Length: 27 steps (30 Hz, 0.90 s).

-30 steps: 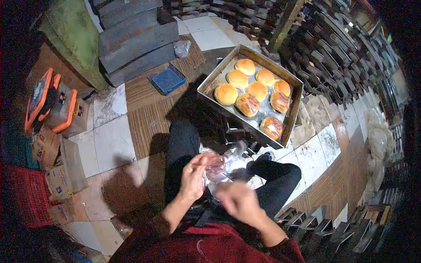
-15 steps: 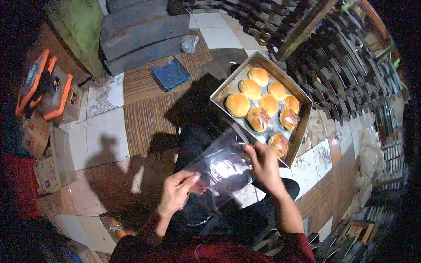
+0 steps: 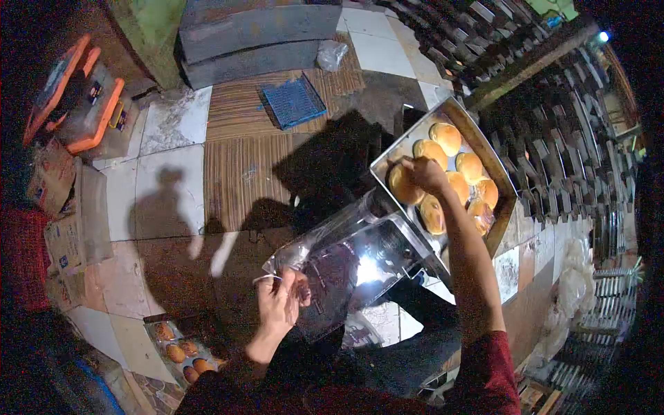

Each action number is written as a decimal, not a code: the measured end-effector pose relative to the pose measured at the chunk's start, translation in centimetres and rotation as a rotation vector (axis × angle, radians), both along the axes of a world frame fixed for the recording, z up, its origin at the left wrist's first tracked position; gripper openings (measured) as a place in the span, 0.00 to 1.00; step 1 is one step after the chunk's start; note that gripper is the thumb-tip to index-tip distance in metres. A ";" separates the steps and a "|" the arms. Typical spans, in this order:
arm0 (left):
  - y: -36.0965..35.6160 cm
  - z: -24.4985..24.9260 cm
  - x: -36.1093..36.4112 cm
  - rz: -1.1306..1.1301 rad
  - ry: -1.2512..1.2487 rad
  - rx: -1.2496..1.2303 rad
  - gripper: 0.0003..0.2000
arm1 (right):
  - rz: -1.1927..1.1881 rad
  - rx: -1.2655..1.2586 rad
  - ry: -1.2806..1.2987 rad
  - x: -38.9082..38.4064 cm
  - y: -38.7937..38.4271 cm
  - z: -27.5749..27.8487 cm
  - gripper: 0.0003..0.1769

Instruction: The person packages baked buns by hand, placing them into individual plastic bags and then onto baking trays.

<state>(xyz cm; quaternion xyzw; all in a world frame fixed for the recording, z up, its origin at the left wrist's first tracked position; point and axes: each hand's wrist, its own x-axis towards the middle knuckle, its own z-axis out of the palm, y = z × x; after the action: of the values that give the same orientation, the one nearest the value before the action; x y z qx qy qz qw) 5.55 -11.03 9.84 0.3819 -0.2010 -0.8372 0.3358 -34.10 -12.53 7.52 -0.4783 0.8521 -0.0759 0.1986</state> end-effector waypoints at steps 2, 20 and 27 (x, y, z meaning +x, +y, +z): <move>-0.1 0.0 0.2 0.030 -0.048 -0.055 0.09 | -0.172 0.133 -0.110 -1.5 1.4 0.3 0.30; 0.8 1.7 -0.4 0.120 -0.057 -0.003 0.13 | 0.203 -0.069 -0.132 1.0 4.8 3.9 0.38; 1.8 4.4 -0.9 -0.174 -0.212 -0.056 0.19 | -0.631 -0.796 -1.286 6.0 12.1 7.2 0.23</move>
<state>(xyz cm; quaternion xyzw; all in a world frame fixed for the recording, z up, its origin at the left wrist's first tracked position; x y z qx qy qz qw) 4.61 -9.19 14.21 0.4396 -0.2909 -0.8123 0.2494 -28.08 -0.40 14.69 -0.1139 0.5753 -0.6844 0.4331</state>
